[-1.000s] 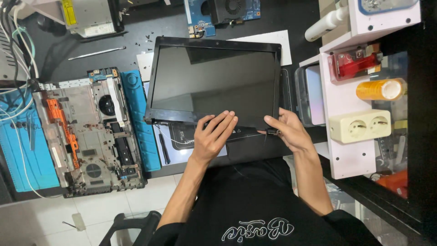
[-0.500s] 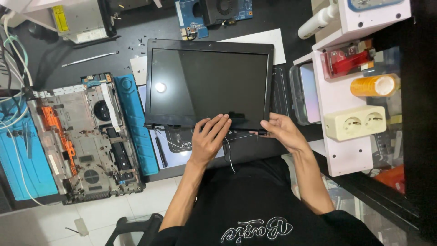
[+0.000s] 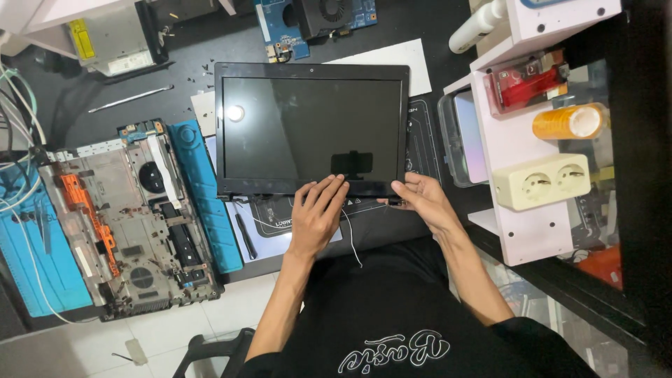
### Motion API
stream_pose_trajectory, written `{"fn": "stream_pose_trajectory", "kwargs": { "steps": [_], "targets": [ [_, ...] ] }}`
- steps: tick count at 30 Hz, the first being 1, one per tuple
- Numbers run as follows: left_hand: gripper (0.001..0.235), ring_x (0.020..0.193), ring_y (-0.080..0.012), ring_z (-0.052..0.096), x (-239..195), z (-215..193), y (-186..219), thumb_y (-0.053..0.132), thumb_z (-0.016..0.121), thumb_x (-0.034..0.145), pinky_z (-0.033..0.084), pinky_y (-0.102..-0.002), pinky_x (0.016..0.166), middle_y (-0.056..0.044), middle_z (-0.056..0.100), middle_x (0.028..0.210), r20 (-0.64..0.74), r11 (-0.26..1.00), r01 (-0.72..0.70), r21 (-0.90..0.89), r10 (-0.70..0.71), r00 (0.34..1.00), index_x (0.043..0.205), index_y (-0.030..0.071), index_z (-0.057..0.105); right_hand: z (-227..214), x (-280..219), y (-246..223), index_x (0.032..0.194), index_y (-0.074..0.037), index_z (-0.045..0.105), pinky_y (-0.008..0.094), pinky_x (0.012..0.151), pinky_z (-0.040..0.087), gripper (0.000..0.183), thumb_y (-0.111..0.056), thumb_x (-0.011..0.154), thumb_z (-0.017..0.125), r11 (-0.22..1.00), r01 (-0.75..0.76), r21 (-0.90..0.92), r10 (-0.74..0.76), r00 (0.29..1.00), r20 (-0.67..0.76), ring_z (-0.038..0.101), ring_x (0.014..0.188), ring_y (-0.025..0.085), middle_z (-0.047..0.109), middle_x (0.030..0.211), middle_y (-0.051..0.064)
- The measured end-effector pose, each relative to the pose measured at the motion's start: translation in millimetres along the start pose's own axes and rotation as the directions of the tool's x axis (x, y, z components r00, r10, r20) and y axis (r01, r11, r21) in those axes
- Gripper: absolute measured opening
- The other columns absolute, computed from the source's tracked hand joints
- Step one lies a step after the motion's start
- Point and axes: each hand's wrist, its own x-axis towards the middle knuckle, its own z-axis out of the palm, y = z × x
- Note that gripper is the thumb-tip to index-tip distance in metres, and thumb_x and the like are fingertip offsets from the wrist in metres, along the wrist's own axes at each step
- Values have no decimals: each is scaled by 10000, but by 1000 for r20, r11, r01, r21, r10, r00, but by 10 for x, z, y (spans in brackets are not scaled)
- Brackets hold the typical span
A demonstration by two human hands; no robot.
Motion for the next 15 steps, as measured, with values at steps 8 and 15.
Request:
{"fn": "stream_pose_trajectory", "kwargs": {
  "steps": [8, 15],
  "targets": [
    [389, 1245, -267, 585, 220, -27, 242, 137, 776, 887, 410, -498, 1047, -74, 644, 1345, 67, 989, 42, -144, -33, 997, 1266, 89, 703, -34, 66, 143, 1173, 68, 646, 336, 736, 649, 294, -170, 1022, 563, 1000, 12, -9, -12, 999, -41, 768, 876, 252, 748, 1071, 162],
    [396, 1259, -257, 578, 272, 130, 347, 139, 771, 881, 399, -502, 1087, -50, 645, 1330, 79, 984, 17, -180, -3, 997, 1270, 135, 700, -64, 125, 355, 1097, 77, 667, 297, 661, 620, 249, -152, 1044, 584, 988, 109, -105, -124, 981, -148, 716, 799, 164, 738, 960, 140]
  ]
}}
